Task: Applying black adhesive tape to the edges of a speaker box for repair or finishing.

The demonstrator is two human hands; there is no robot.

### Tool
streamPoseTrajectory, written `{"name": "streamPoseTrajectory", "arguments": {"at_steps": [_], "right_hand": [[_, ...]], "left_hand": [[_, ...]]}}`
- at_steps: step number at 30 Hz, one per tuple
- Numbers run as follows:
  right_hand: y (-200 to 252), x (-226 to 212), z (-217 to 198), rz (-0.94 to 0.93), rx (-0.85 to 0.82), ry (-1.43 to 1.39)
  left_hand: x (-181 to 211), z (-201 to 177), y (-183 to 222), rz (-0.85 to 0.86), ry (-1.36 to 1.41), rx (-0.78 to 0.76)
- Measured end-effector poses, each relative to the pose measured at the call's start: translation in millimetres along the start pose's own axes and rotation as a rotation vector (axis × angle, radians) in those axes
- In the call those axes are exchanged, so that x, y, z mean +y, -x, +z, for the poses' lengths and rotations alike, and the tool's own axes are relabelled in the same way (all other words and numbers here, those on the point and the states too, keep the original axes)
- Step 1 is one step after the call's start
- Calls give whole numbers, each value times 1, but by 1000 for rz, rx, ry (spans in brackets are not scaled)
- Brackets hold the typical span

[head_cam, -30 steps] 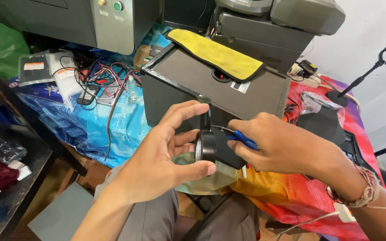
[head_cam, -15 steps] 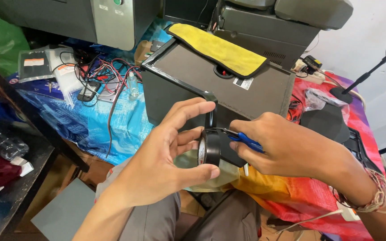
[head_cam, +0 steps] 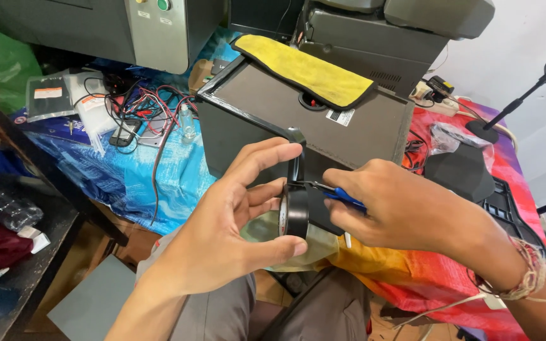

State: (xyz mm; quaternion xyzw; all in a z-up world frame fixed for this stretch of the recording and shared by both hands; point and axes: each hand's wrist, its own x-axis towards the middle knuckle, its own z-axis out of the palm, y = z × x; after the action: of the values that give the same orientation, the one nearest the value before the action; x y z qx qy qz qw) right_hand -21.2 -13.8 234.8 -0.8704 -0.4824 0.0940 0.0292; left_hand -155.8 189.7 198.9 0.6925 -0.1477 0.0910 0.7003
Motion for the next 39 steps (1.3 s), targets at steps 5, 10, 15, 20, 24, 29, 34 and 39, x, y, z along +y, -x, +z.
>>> {"name": "streamPoseTrajectory", "arguments": {"at_steps": [5,10,15,20,24,29,34,39], "right_hand": [[-6,7,36,-64,282,-59],[-4,10,44,-130,366,-150],[1,13,35,-223,265,-173],[5,11,31,-236,288,-127],[6,9,25,-261,290,-87],[9,3,18,-212,273,-23],[11,1,17,-224,295,40],[11,-2,12,-188,265,30]], "left_hand": [[4,-1,1,16,-38,-12],[4,-3,2,-16,-102,-45],[5,-2,3,-26,-16,-50],[4,-1,4,-17,-14,-61],[5,-1,4,-8,-18,-66],[6,-2,4,-14,0,-58],[6,-2,4,-11,7,-63],[6,-3,5,-29,-4,-43]]}}
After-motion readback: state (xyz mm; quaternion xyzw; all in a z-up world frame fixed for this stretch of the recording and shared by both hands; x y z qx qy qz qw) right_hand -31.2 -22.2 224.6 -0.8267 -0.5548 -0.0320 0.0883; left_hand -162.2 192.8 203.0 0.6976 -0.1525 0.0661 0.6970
